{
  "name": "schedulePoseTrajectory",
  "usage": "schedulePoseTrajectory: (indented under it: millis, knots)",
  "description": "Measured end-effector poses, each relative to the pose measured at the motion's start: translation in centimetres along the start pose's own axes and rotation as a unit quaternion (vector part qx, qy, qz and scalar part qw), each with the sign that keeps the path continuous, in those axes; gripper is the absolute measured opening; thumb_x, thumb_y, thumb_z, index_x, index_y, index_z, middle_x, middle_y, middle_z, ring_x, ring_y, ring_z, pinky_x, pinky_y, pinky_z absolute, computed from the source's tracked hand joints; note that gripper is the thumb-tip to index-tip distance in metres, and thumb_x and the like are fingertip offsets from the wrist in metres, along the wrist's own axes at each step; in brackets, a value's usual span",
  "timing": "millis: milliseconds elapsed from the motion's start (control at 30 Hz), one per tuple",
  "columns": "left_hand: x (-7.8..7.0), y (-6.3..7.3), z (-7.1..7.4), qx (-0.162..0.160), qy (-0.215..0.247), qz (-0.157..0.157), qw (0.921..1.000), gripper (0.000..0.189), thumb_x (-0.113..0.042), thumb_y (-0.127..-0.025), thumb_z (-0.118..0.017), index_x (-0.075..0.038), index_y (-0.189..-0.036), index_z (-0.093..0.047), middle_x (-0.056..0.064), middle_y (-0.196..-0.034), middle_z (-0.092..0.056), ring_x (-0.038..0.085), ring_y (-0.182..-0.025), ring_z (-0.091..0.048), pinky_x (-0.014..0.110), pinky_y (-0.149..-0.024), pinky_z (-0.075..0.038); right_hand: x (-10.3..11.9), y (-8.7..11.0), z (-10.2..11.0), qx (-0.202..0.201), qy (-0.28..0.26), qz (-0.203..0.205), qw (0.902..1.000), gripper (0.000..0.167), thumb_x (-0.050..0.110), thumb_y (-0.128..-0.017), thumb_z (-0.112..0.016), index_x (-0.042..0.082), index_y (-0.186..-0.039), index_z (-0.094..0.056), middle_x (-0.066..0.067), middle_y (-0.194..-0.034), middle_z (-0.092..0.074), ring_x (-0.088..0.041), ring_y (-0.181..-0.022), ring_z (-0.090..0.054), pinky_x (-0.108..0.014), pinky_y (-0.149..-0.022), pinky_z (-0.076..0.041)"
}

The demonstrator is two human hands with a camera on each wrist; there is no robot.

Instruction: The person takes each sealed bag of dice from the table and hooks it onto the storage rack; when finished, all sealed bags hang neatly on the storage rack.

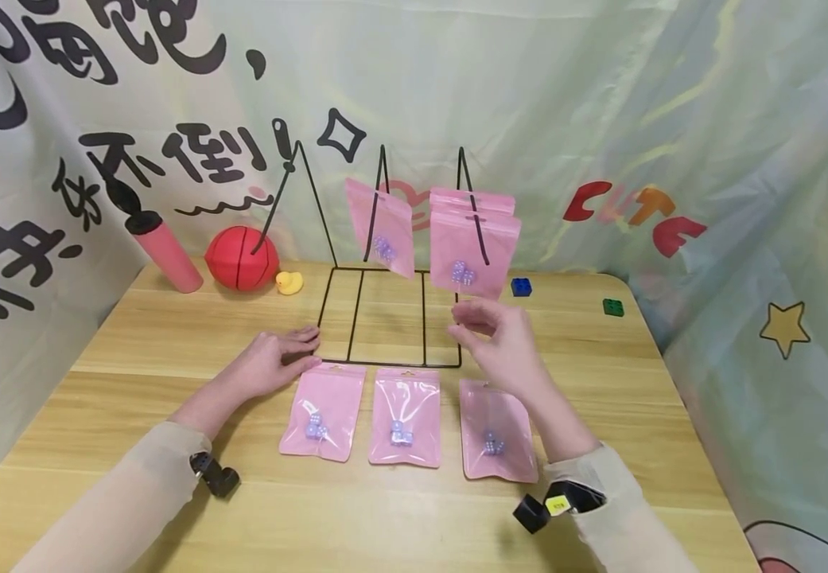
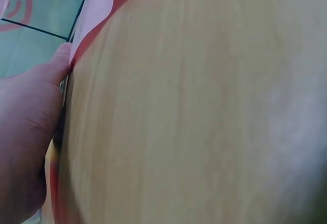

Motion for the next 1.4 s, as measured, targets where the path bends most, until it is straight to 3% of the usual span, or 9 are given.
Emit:
schedulePoseTrajectory:
  millis: [267, 433, 700, 1000, 1233, 1400]
  knots:
    - [-0.1, 0.0, 0.1, 0.006, -0.002, 0.003, 1.0, 0.047, -0.033, -0.101, -0.076, -0.007, -0.139, -0.068, 0.005, -0.152, -0.055, 0.024, -0.145, -0.047, 0.049, -0.117, -0.038, -2.6, 2.3, 3.0, 0.072, 0.069, -0.05, 0.9938, 0.028, 0.007, -0.098, -0.077, -0.007, -0.122, -0.073, -0.02, -0.115, -0.075, -0.03, -0.103, -0.074, -0.034, -0.091, -0.06]
    - [-0.1, 0.0, 0.1, 0.003, -0.004, 0.005, 1.0, 0.046, -0.032, -0.101, -0.077, -0.007, -0.138, -0.068, 0.006, -0.152, -0.056, 0.025, -0.144, -0.048, 0.049, -0.117, -0.039, -4.8, 3.7, 4.6, 0.097, 0.111, -0.073, 0.9864, 0.031, 0.012, -0.098, -0.078, -0.009, -0.121, -0.072, -0.019, -0.113, -0.076, -0.03, -0.1, -0.074, -0.031, -0.086, -0.061]
    - [-0.2, -0.1, 0.1, -0.001, -0.001, 0.002, 1.0, 0.046, -0.032, -0.1, -0.077, -0.006, -0.138, -0.069, 0.007, -0.15, -0.058, 0.025, -0.143, -0.05, 0.049, -0.116, -0.04, -7.2, 6.6, 6.5, 0.122, 0.14, -0.148, 0.9714, 0.037, 0.02, -0.098, -0.08, -0.009, -0.121, -0.072, -0.01, -0.105, -0.076, -0.025, -0.095, -0.071, -0.026, -0.08, -0.059]
    - [0.0, 0.0, 0.1, -0.003, 0.0, 0.002, 1.0, 0.046, -0.032, -0.1, -0.077, -0.006, -0.137, -0.069, 0.007, -0.15, -0.058, 0.024, -0.142, -0.051, 0.048, -0.115, -0.041, -8.7, 9.5, 6.4, 0.141, 0.057, -0.29, 0.9449, 0.035, 0.018, -0.099, -0.078, -0.011, -0.116, -0.069, -0.01, -0.095, -0.075, -0.024, -0.084, -0.07, -0.033, -0.07, -0.062]
    - [0.1, 0.1, 0.2, -0.006, -0.001, 0.001, 1.0, 0.046, -0.031, -0.1, -0.078, -0.006, -0.137, -0.069, 0.007, -0.15, -0.058, 0.025, -0.143, -0.051, 0.049, -0.116, -0.041, -9.3, 9.9, 4.9, 0.121, 0.003, -0.333, 0.935, 0.034, 0.013, -0.092, -0.084, -0.012, -0.11, -0.07, -0.013, -0.087, -0.076, -0.024, -0.073, -0.072, -0.034, -0.066, -0.063]
    - [-0.1, 0.1, 0.0, -0.009, 0.0, -0.005, 0.9999, 0.045, -0.031, -0.1, -0.077, -0.006, -0.136, -0.07, 0.007, -0.149, -0.059, 0.025, -0.142, -0.051, 0.048, -0.115, -0.041, -9.8, 9.9, 4.8, 0.127, -0.032, -0.338, 0.9321, 0.032, 0.005, -0.094, -0.08, -0.016, -0.115, -0.069, -0.013, -0.09, -0.076, -0.022, -0.074, -0.07, -0.033, -0.066, -0.063]
Point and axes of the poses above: each hand's wrist, its own y-axis away from the middle knuckle, its own z-axis out of the back of the hand, x = y × z, the point moved 1 cm from there along -y, towards the middle knuckle
